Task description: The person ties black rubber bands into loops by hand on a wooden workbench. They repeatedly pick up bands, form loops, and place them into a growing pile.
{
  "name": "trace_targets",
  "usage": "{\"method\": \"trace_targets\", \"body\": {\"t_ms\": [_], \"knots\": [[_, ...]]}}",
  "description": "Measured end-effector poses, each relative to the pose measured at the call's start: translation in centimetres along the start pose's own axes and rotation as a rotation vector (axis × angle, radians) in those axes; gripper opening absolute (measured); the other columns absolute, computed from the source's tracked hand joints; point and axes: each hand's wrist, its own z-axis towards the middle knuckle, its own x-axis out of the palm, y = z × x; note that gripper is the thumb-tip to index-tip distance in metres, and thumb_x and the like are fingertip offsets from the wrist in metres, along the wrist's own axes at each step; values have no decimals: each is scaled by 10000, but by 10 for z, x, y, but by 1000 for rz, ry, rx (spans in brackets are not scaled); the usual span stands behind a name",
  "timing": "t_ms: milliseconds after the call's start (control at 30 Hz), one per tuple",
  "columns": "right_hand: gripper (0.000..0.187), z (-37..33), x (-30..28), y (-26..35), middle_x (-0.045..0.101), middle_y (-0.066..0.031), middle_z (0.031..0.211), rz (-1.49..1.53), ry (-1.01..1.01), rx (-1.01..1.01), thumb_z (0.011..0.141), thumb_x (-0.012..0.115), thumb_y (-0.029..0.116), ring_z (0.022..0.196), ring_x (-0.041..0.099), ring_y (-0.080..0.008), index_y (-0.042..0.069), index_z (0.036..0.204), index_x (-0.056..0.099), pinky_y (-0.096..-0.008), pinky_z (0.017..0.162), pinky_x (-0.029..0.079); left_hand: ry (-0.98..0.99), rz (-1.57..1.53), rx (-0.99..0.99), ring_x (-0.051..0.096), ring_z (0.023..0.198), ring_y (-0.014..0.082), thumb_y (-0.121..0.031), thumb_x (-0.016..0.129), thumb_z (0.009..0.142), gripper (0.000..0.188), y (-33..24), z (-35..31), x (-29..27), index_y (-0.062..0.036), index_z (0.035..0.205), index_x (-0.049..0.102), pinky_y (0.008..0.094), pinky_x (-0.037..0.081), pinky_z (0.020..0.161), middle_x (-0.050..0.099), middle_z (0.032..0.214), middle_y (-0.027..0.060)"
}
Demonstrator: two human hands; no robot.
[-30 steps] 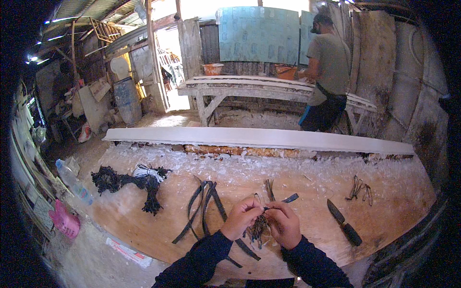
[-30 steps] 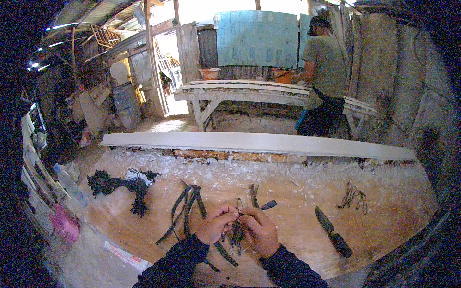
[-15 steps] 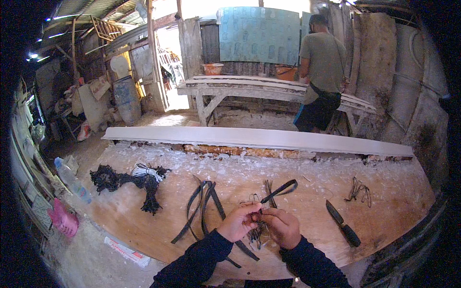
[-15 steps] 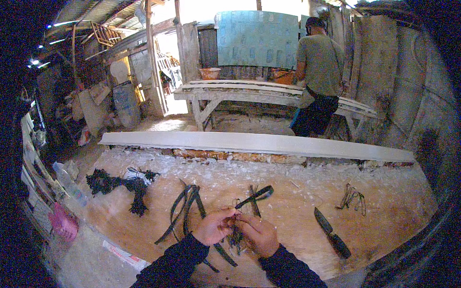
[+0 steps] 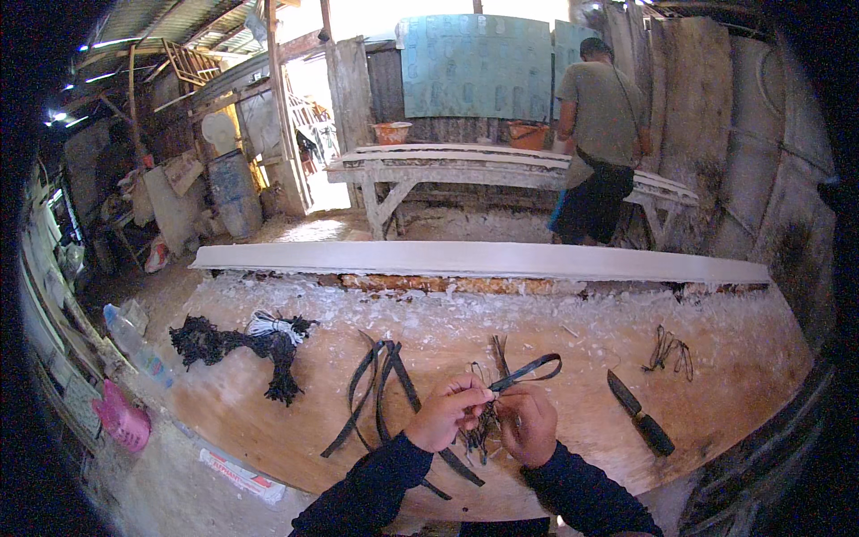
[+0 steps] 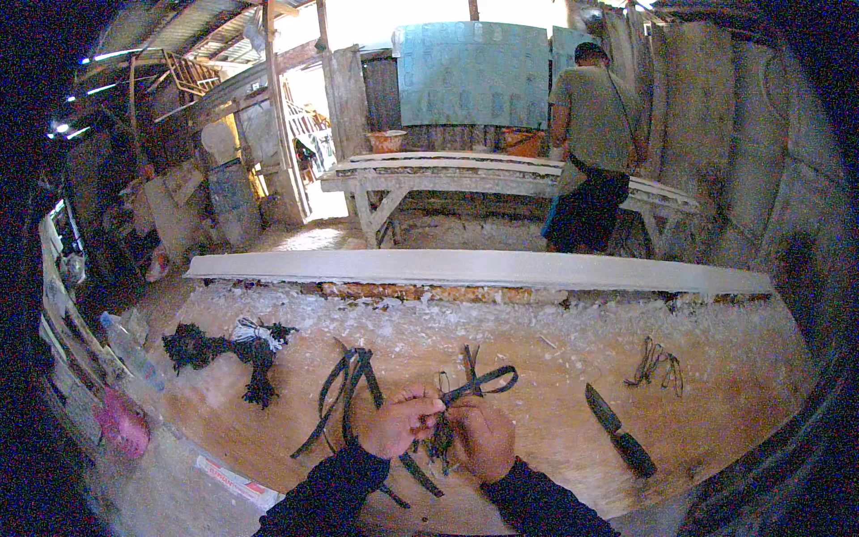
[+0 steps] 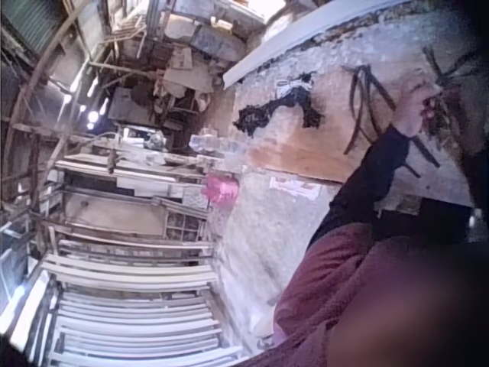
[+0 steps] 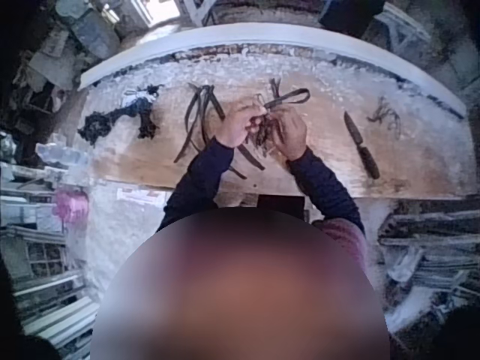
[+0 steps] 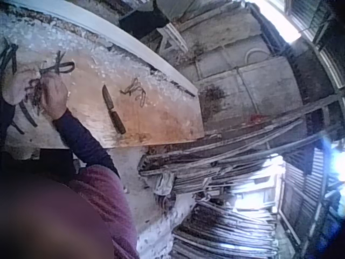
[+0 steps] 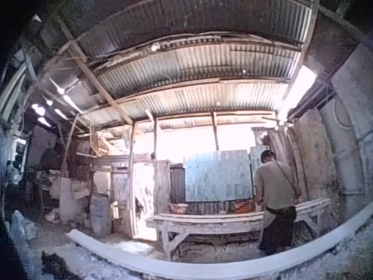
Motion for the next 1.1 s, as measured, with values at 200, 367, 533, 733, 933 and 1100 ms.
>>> {"method": "trace_targets", "body": {"t_ms": [200,367,533,733,933,1100], "knots": [[155,-2,0,-1,596,-131,991,197,108,70,758,573,68,848,604,-219,42,910,560,-301,691,491,23,63,-11,435,583,49,-150,590,785,62,0,-2,-3,-106,764,553,187,319,449,484,674,-48],[292,8,0,-3,590,-167,959,162,139,-94,626,586,-98,817,611,-287,43,871,514,-317,645,507,42,204,-49,415,564,35,-182,587,805,103,-5,1,-10,-99,759,546,173,304,439,459,656,-57],[261,12,-4,-1,603,-150,927,113,90,-113,644,583,-93,795,616,-278,39,860,519,-319,666,502,100,298,-14,392,518,28,-225,620,799,166,-10,2,-14,-71,776,563,165,303,427,457,631,-54],[191,14,-5,3,610,-147,865,145,29,-56,682,576,-90,786,613,-264,17,831,523,-306,653,492,68,405,44,390,488,24,-207,623,799,173,-12,1,-11,-39,821,592,161,296,417,491,631,-50],[104,12,-6,7,602,-151,829,213,-6,139,751,563,-52,751,599,-223,1,829,519,-273,658,464,54,461,138,394,475,22,-180,614,805,155,-12,-3,-2,-29,829,590,163,304,416,500,633,-51],[41,5,-1,3,579,-92,775,434,-10,316,810,546,24,688,568,-163,19,830,510,-261,631,453,24,692,395,452,536,47,-123,627,780,104,-10,-2,2,-30,809,589,183,354,451,509,676,-10]]}}
